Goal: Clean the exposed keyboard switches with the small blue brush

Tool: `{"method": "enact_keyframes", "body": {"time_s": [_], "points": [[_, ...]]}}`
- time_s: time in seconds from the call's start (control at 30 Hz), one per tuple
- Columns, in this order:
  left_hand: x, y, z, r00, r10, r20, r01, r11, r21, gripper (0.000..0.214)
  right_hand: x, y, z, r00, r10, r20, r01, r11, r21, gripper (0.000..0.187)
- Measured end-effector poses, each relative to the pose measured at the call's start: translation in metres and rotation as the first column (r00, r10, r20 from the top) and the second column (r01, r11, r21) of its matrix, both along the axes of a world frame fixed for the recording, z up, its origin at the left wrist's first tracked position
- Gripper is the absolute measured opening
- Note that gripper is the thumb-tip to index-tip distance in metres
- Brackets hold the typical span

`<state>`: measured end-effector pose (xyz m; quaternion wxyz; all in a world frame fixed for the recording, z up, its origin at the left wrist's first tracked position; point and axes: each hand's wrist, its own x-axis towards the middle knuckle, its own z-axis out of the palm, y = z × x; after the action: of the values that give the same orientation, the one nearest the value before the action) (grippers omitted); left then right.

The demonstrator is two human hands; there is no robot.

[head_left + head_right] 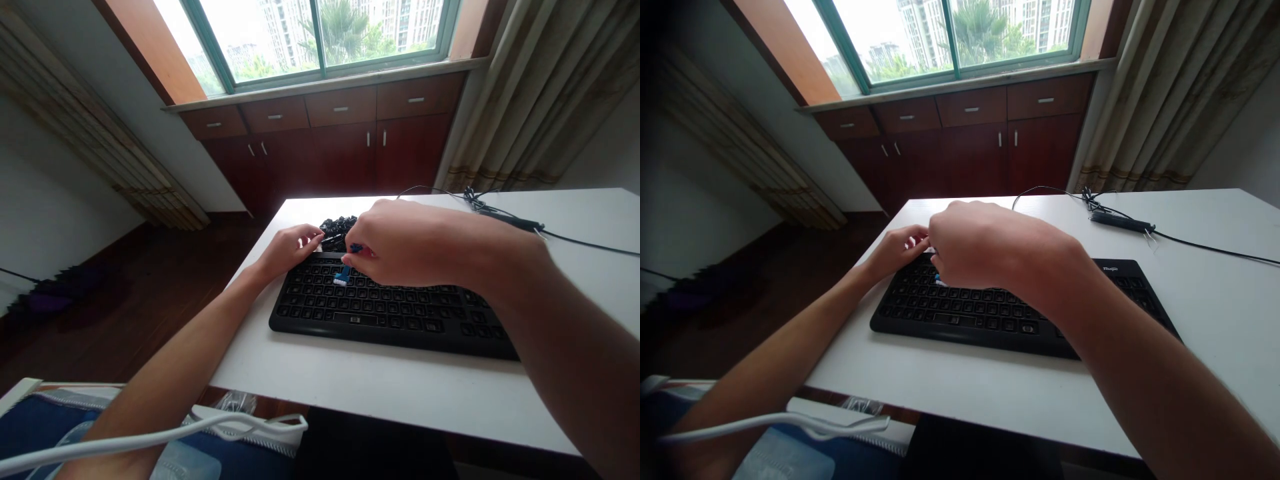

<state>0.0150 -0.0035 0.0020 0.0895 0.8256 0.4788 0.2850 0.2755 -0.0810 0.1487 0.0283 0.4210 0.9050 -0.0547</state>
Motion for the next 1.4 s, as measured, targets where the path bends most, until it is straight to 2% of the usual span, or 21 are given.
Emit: {"method": "enact_keyframes", "body": {"time_s": [0.1,0.27,0.4,0.5,0.67,0.77,0.9,1.13,1.3,1.4], "points": [[-0.001,0.0,-0.002,1.0,0.003,0.005,-0.003,1.0,-0.019,0.033,0.002,0.0,0.0,1.0,-0.009,0.013,0.01,0.999,-0.039,0.028],[-0.003,0.0,-0.004,1.0,0.004,0.023,-0.003,1.0,-0.017,0.035,0.001,0.004,0.001,0.997,-0.071,0.004,0.071,0.995,0.07,0.027],[-0.006,0.0,-0.004,1.0,0.008,0.009,-0.007,1.0,-0.016,0.035,0.001,0.003,0.003,1.0,-0.017,-0.005,0.017,1.0,-0.01,0.033],[-0.007,0.0,-0.003,1.0,-0.001,0.003,0.001,1.0,-0.023,0.036,0.0,0.001,0.001,1.0,0.012,0.016,-0.011,0.998,-0.061,0.03],[-0.005,0.0,-0.002,1.0,0.003,0.022,-0.002,1.0,-0.029,0.036,-0.001,0.005,-0.002,0.998,-0.049,0.025,0.048,0.999,0.014,0.025],[-0.005,0.001,-0.004,1.0,-0.002,0.026,0.003,0.999,-0.036,0.035,0.001,0.005,-0.001,0.997,-0.072,0.019,0.072,0.997,-0.005,0.026],[-0.006,0.002,-0.006,1.0,-0.002,0.02,0.003,1.0,-0.026,0.035,0.002,0.001,0.001,0.999,-0.043,0.032,0.045,0.998,-0.049,0.027],[-0.002,0.001,0.002,1.0,-0.007,0.001,0.007,1.0,-0.006,0.034,-0.006,0.002,-0.005,1.0,-0.001,0.018,0.001,1.0,-0.003,0.024],[-0.001,0.001,0.004,1.0,-0.016,0.001,0.016,1.0,-0.008,0.031,-0.013,0.0,-0.008,0.998,0.055,0.022,-0.054,0.998,-0.022,0.029],[-0.001,0.001,0.004,1.0,-0.004,-0.003,0.004,1.0,-0.009,0.032,-0.012,0.002,-0.011,0.999,0.041,0.009,-0.041,0.999,-0.035,0.027]]}}
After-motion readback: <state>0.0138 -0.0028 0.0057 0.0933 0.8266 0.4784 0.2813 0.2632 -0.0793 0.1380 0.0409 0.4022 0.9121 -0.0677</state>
